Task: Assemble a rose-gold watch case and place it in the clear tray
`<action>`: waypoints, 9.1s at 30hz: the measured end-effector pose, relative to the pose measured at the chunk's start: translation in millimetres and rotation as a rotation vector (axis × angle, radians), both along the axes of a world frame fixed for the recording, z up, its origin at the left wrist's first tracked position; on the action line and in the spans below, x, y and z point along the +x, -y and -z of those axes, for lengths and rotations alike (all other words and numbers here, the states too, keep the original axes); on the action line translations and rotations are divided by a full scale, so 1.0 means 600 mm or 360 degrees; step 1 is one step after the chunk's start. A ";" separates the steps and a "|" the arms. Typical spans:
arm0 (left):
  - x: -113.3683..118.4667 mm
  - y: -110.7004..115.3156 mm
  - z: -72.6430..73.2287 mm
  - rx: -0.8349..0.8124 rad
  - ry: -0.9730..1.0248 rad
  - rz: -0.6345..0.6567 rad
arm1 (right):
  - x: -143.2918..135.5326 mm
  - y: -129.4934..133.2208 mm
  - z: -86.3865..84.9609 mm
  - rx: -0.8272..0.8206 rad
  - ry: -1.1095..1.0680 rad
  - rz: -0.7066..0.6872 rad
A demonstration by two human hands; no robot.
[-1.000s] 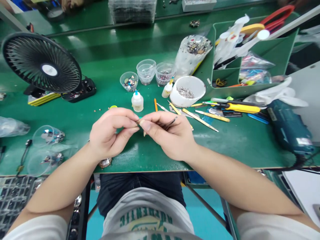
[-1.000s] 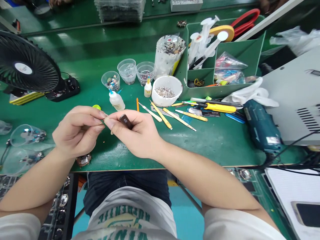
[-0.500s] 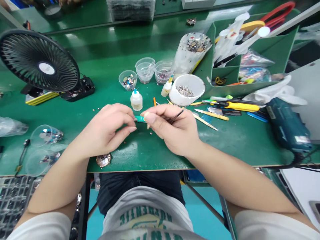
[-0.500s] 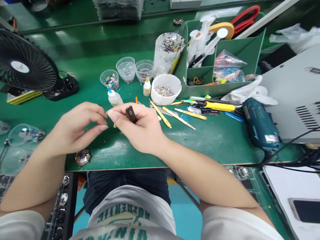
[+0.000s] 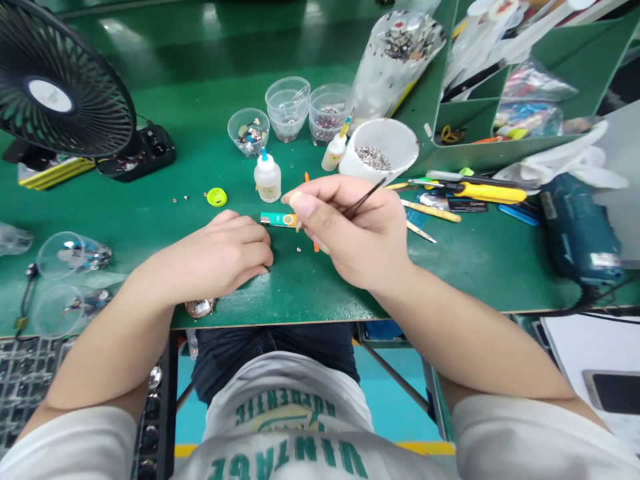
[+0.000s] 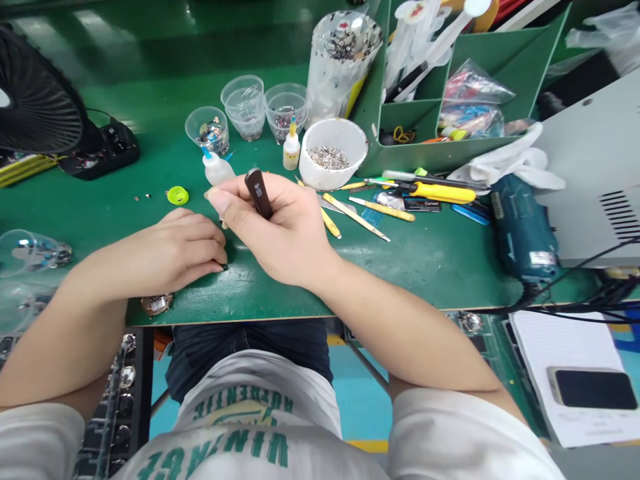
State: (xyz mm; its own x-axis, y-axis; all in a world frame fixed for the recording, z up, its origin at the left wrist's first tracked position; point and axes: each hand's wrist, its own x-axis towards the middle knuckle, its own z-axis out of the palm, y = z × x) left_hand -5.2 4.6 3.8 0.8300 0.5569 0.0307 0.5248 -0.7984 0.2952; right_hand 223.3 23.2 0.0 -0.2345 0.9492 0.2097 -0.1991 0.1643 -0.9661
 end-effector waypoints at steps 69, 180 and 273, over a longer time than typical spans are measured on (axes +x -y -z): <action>-0.053 -0.079 0.012 0.1097 0.2327 -0.1173 | -0.135 -0.065 0.013 0.1096 0.1324 -0.0111; 0.059 0.022 0.016 0.0140 0.2131 -0.0600 | -0.021 0.016 -0.038 -0.0512 -0.0600 -0.0320; 0.039 0.035 0.025 0.0377 0.1653 -0.0722 | -0.020 0.019 -0.017 0.0197 -0.0304 0.0058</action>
